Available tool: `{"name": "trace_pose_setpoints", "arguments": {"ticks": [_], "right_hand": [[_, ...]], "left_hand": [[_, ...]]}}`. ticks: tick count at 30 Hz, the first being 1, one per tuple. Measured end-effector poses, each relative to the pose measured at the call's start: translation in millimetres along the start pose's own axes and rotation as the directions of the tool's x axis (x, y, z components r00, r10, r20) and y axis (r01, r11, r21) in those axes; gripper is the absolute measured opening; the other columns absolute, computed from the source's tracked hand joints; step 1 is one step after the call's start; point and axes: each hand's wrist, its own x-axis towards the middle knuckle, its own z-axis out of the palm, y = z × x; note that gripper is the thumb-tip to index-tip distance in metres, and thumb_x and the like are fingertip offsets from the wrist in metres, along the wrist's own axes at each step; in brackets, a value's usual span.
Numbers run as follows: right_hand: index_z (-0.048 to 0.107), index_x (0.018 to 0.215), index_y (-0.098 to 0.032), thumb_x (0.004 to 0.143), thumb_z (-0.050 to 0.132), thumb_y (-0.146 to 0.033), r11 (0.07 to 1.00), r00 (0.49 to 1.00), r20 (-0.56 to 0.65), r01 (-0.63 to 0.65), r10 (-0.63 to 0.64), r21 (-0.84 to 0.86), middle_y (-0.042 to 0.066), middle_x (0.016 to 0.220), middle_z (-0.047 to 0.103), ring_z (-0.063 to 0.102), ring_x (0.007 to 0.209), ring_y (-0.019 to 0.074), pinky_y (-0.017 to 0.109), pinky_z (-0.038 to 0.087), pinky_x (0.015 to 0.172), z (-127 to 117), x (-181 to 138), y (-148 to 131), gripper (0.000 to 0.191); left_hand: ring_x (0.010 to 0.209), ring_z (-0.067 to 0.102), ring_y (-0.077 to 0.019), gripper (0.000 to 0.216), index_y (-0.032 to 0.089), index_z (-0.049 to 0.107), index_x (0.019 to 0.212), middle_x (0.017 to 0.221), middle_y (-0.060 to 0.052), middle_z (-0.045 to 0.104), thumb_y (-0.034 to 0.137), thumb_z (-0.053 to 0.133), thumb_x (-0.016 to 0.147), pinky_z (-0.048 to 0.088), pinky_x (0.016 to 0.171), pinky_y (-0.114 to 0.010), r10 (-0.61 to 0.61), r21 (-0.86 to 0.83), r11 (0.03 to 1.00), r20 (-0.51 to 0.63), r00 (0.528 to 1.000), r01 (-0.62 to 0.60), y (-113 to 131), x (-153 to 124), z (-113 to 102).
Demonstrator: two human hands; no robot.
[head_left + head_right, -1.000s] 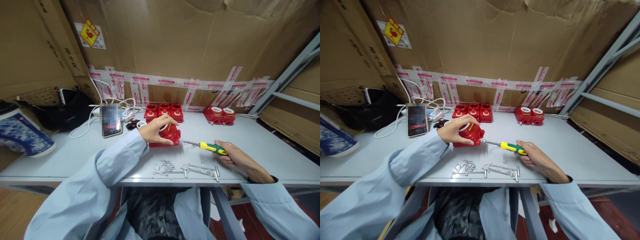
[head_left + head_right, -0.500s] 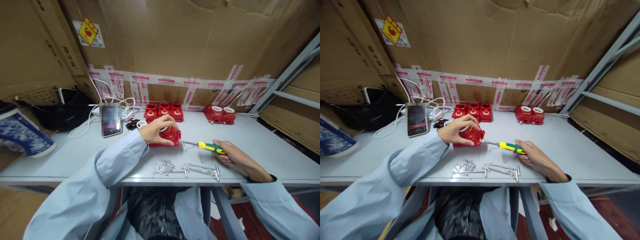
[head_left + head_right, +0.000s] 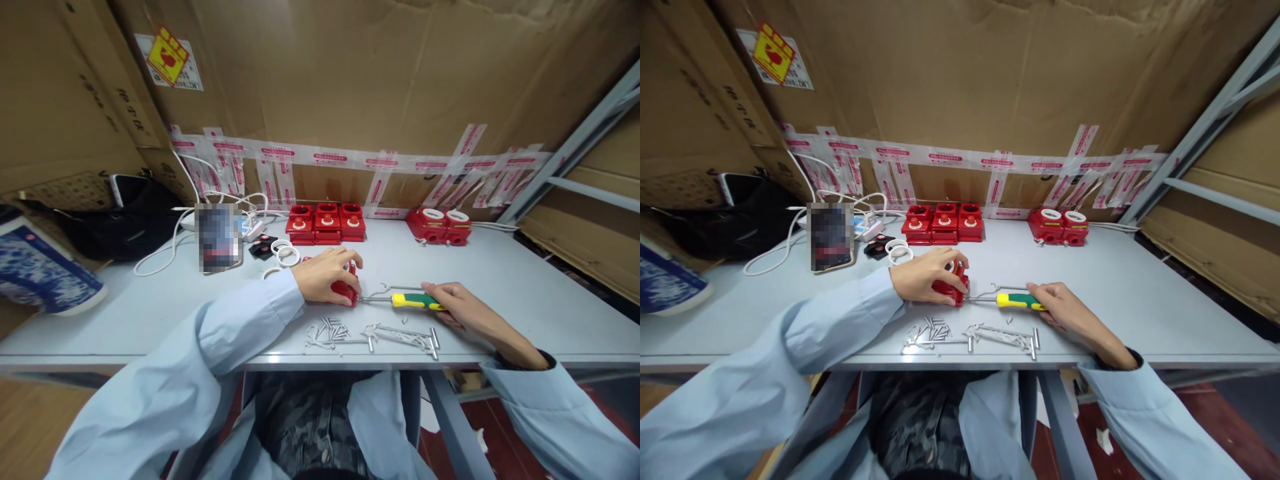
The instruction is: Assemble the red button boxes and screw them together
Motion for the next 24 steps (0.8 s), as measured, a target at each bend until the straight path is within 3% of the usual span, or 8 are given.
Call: {"name": "trace_pose_setpoints", "arguments": {"ticks": [4, 8, 12, 14, 16, 18, 21, 24], "right_hand": [[0.042, 0.057, -0.020, 0.087, 0.042, -0.060, 0.991, 0.994, -0.036, 0.102, -0.105, -0.084, -0.006, 0.037, 0.038, 0.031, 0.034, 0.0069, 0.024, 0.027, 0.042, 4, -1, 3, 0.049], [0.046, 0.084, -0.022, 0.085, 0.049, -0.055, 0.974, 0.977, -0.100, 0.175, -0.191, -0.145, -0.010, 0.047, 0.038, 0.034, 0.039, 0.0076, 0.022, 0.026, 0.042, 4, -11, -1, 0.034], [0.036, 0.098, -0.024, 0.081, 0.057, -0.053, 0.977, 0.983, 0.103, 0.165, -0.151, -0.134, -0.012, 0.050, 0.039, 0.037, 0.040, 0.0083, 0.021, 0.026, 0.041, -5, -25, -4, 0.040], [0.037, 0.100, -0.024, 0.084, 0.054, -0.054, 0.978, 0.961, 0.234, 0.178, -0.148, -0.112, -0.011, 0.051, 0.042, 0.040, 0.042, 0.0088, 0.021, 0.029, 0.043, -8, -29, -5, 0.038], [0.041, 0.097, -0.023, 0.088, 0.048, -0.054, 0.974, 0.945, 0.275, 0.208, -0.175, -0.093, -0.009, 0.053, 0.046, 0.044, 0.045, 0.0096, 0.023, 0.034, 0.048, -8, -29, -6, 0.034], [0.045, 0.084, -0.021, 0.091, 0.042, -0.055, 0.964, 0.954, 0.205, 0.242, -0.217, -0.110, -0.006, 0.053, 0.046, 0.045, 0.047, 0.0100, 0.025, 0.037, 0.053, -4, -25, -6, 0.035], [0.043, 0.069, -0.020, 0.090, 0.041, -0.057, 0.948, 0.963, -0.006, 0.264, -0.269, -0.180, -0.005, 0.054, 0.043, 0.041, 0.050, 0.0093, 0.025, 0.035, 0.053, 2, -18, -5, 0.043], [0.045, 0.090, -0.022, 0.085, 0.048, -0.060, 0.976, 0.983, 0.015, 0.185, -0.185, -0.115, -0.008, 0.053, 0.040, 0.034, 0.045, 0.0084, 0.022, 0.027, 0.045, 2, -18, -2, 0.038]], "left_hand": [[0.102, 0.046, -0.0225, 0.020, 0.030, 0.072, 0.098, 0.118, -0.007, 0.052, 0.039, 0.067, 0.081, 0.039, 0.088, -0.037, -0.016, 0.061, 0.998, 0.041, 0.999, 0.013, 5, 2, 3], [0.104, 0.044, -0.0251, 0.019, 0.032, 0.072, 0.097, 0.118, -0.005, 0.055, 0.039, 0.065, 0.081, 0.035, 0.087, -0.038, -0.053, 0.133, 0.990, 0.088, 0.995, 0.041, 10, 5, 3], [0.105, 0.044, -0.0255, 0.015, 0.032, 0.073, 0.093, 0.114, -0.004, 0.057, 0.035, 0.065, 0.080, 0.033, 0.087, -0.038, -0.072, 0.157, 0.986, 0.112, 0.991, 0.054, 14, 7, 3], [0.105, 0.044, -0.0253, 0.015, 0.031, 0.073, 0.092, 0.112, -0.003, 0.058, 0.033, 0.065, 0.079, 0.032, 0.087, -0.038, -0.081, 0.154, 0.986, 0.117, 0.990, 0.063, 15, 8, 3], [0.104, 0.044, -0.0250, 0.014, 0.031, 0.073, 0.090, 0.110, -0.003, 0.059, 0.032, 0.066, 0.078, 0.032, 0.087, -0.038, -0.083, 0.147, 0.987, 0.118, 0.989, 0.066, 14, 8, 3], [0.104, 0.044, -0.0246, 0.013, 0.030, 0.074, 0.088, 0.109, -0.003, 0.060, 0.031, 0.067, 0.077, 0.032, 0.087, -0.037, -0.079, 0.137, 0.988, 0.114, 0.990, 0.063, 14, 9, 3], [0.102, 0.044, -0.0241, 0.012, 0.029, 0.074, 0.086, 0.107, -0.003, 0.060, 0.030, 0.068, 0.076, 0.032, 0.086, -0.037, -0.083, 0.131, 0.989, 0.110, 0.990, 0.068, 14, 9, 3], [0.103, 0.044, -0.0240, 0.012, 0.030, 0.074, 0.086, 0.107, -0.003, 0.060, 0.030, 0.068, 0.076, 0.032, 0.086, -0.037, -0.089, 0.131, 0.989, 0.117, 0.989, 0.074, 14, 9, 3]]}}
